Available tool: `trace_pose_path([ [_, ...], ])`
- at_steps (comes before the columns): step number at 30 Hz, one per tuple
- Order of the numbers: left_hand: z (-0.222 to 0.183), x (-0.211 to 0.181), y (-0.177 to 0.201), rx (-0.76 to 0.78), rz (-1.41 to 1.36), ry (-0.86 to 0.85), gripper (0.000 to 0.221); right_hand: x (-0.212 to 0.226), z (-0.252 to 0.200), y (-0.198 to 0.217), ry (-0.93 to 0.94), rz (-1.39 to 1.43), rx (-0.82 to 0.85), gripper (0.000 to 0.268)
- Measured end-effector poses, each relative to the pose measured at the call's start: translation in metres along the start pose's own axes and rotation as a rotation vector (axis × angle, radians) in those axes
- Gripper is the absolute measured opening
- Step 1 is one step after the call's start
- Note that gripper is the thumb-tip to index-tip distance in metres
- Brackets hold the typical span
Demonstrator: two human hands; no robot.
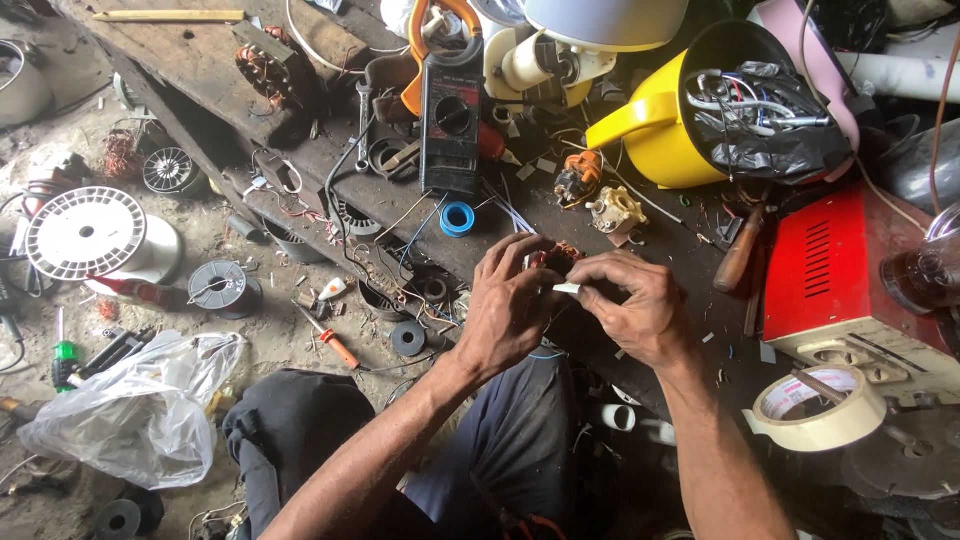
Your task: Repairing an electric motor stator by connecting wires and insulating them with tape.
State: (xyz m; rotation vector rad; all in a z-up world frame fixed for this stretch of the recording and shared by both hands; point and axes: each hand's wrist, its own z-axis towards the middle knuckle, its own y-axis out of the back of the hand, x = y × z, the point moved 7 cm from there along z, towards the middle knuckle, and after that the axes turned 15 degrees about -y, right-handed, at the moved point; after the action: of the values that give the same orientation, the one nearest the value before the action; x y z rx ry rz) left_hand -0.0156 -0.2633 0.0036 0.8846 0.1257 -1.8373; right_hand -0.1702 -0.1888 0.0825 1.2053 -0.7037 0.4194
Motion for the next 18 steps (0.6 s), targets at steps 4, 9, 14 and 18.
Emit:
trace_pose_path([
  [4,-0.005,0.0,0.006,-0.089,0.006,-0.02,0.015,-0.006,-0.005,0.0,-0.119,0.115,-0.042,0.011],
  [9,-0.003,-0.005,0.01,-0.123,0.038,-0.027,0.011,-0.043,-0.011,-0.013,-0.261,0.199,-0.11,0.016],
  [14,-0.004,-0.005,0.01,-0.132,0.049,-0.026,0.01,-0.03,-0.008,-0.009,-0.147,0.143,-0.097,0.02],
  [18,-0.004,-0.005,0.01,-0.127,0.055,-0.018,0.009,0.007,-0.005,0.001,0.01,-0.009,-0.057,0.016],
])
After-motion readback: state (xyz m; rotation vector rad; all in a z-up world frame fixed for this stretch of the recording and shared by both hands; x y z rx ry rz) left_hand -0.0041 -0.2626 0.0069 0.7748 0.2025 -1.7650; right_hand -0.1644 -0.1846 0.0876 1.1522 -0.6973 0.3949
